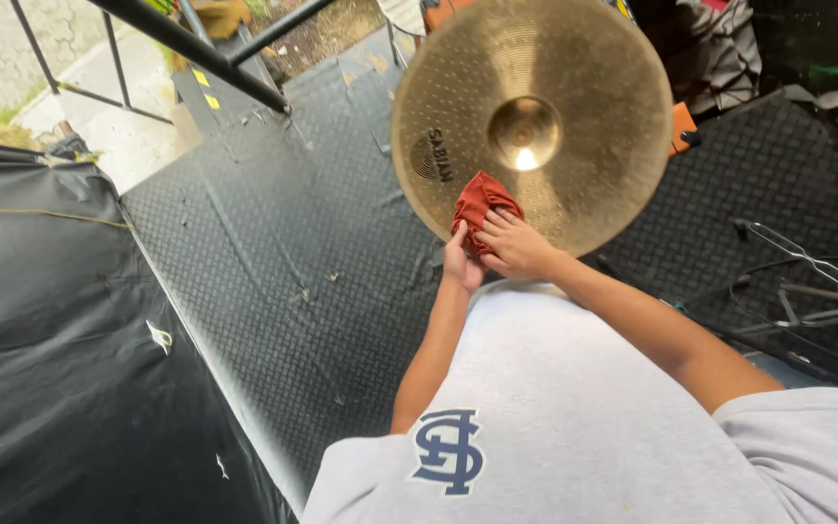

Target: Cleaning cymbals and drum stands with a red cloth.

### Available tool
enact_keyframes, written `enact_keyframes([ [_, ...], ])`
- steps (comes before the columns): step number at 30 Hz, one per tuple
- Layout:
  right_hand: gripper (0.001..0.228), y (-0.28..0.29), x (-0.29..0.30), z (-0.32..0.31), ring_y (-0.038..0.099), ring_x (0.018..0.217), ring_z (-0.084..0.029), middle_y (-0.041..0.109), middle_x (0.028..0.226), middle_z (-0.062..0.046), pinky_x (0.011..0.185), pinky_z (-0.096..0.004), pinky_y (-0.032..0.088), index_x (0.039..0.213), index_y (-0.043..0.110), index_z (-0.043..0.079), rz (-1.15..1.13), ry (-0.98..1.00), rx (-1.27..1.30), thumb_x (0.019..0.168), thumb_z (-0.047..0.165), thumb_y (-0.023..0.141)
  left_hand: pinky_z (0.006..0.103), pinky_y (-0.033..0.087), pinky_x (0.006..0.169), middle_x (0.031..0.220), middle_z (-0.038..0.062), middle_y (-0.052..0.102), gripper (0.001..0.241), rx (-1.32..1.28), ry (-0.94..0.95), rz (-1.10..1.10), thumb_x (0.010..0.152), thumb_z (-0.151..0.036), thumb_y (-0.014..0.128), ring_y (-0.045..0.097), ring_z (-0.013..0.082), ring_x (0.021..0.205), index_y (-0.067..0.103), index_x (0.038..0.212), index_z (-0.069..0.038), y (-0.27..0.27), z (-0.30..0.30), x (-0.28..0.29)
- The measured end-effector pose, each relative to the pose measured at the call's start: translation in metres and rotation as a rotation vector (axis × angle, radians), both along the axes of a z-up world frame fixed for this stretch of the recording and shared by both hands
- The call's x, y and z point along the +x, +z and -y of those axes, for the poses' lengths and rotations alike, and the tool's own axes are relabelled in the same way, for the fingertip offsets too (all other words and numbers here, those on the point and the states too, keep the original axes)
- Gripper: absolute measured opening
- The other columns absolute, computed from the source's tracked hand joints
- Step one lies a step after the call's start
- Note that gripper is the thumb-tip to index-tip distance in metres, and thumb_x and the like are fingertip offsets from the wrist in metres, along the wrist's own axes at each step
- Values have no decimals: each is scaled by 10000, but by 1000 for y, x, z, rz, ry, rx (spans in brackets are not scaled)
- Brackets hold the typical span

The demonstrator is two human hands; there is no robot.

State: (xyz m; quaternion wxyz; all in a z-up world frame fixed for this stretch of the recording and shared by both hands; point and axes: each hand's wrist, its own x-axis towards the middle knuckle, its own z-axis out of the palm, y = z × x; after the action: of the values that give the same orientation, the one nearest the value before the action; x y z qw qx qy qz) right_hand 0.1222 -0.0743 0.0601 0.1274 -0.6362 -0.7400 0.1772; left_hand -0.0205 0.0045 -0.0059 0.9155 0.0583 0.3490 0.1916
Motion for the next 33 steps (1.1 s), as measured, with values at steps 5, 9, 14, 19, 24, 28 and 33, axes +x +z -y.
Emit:
enact_keyframes([
  [5,474,30,46,54,408,1425,-371,574,1364,-193,1216,-511,260,1245,627,17,-54,-102,-53,917,354,569,499,520,1032,1390,103,609,459,75,116,-148,1026,-319,554,612,293,1243,523,1418,-81,7,11,15],
  [9,437,15,92,90,458,1387,-386,594,1325,-194,1208,-496,306,1196,640,-11,34,-286,-33,959,347,557,549,585,932,1310,201,616,457,58,278,-404,1001,-239,641,648,372,1157,512,1345,32,6,21,19],
  [14,515,-38,146,115,430,1401,-434,574,1377,-241,1211,-531,270,1257,638,-44,126,-459,159,981,385,565,491,610,896,1293,181,617,530,212,377,-544,953,-231,699,667,308,1116,475,1350,39,-1,38,31],
  [19,498,-40,145,123,417,1411,-456,563,1394,-265,1262,-551,244,1316,618,-65,-4,-487,97,1040,346,562,484,608,857,1285,208,618,555,264,470,-620,948,-229,741,669,324,1084,491,1351,60,-25,43,24],
  [24,522,-29,130,125,368,1433,-465,522,1465,-281,1244,-564,219,1297,615,-71,-60,-501,156,961,328,600,397,572,944,1317,127,624,500,479,446,-690,962,-126,712,645,256,1142,491,1390,7,-25,26,14],
  [28,508,-21,136,128,330,1491,-434,494,1466,-224,1284,-538,215,1315,592,-26,-165,-484,27,961,338,588,388,568,948,1319,130,627,470,510,330,-695,964,-96,673,645,244,1133,501,1383,29,1,-2,15],
  [33,512,-58,126,112,196,1553,-493,351,1609,-237,1292,-556,173,1461,490,-35,-343,-933,213,1036,249,525,379,579,963,1332,133,623,409,514,216,-607,1002,-66,617,651,245,1146,494,1385,8,-12,-38,-10],
])
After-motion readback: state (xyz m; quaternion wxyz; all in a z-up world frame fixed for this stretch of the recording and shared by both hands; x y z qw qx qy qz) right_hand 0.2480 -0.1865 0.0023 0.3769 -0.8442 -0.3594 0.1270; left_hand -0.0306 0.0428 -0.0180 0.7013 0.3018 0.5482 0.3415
